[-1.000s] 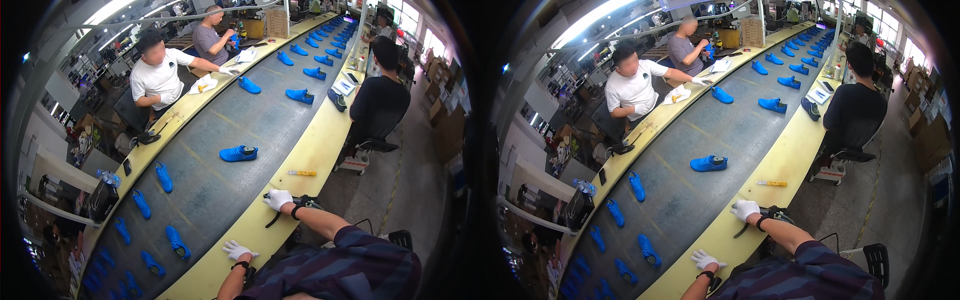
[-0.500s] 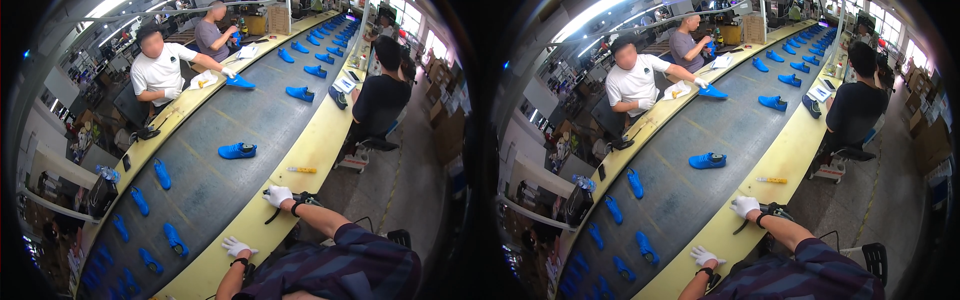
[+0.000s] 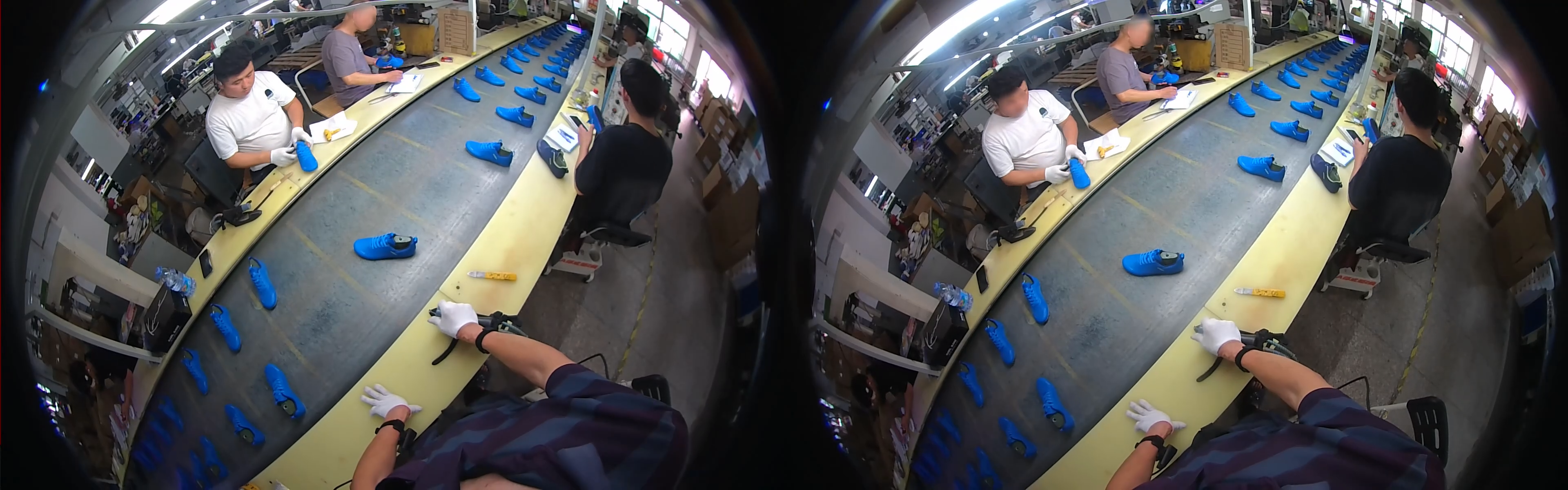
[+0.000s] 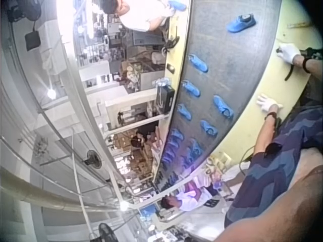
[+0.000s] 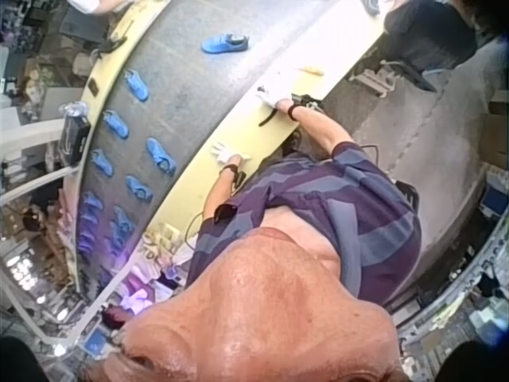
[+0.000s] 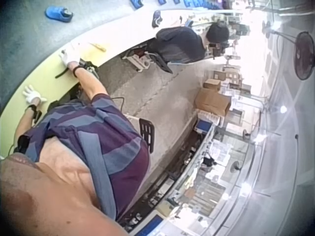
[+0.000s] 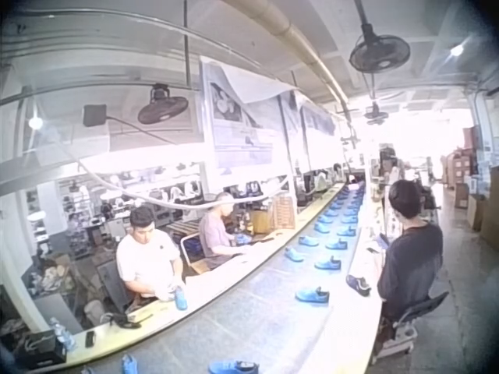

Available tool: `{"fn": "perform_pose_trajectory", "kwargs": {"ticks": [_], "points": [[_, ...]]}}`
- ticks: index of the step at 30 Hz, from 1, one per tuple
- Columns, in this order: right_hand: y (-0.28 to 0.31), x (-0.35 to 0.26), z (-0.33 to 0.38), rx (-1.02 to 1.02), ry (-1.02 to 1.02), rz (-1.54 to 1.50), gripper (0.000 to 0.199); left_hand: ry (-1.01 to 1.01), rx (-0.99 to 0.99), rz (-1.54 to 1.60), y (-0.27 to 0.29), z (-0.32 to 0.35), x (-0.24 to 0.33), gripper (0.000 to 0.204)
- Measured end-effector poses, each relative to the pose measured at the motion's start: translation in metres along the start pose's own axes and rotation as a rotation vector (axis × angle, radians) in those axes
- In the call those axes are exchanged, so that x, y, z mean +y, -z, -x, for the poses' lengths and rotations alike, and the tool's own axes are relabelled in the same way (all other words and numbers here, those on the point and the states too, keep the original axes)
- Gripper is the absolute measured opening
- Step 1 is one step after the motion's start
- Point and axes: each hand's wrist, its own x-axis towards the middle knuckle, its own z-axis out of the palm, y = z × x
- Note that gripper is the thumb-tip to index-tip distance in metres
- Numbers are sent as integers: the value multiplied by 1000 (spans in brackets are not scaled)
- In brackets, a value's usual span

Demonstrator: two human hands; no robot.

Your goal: Applying adhesive and assembling blue shoe uppers on an industrial production line.

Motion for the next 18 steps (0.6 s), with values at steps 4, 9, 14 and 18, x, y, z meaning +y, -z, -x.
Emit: {"fn": "perform_pose_trajectory", "kwargs": {"ticks": [4,9,14,18], "points": [[4,-5,0,-49,-29,20,45,3,-5,-1,0,0,0,158],[1,-3,-1,-37,-26,19,45,4,-7,3,1,-1,-1,157],[-2,-3,-1,-25,-17,16,46,2,-11,11,1,-1,-2,157],[-4,-2,-2,-18,-15,18,46,-7,7,21,-1,-2,-3,157]]}}
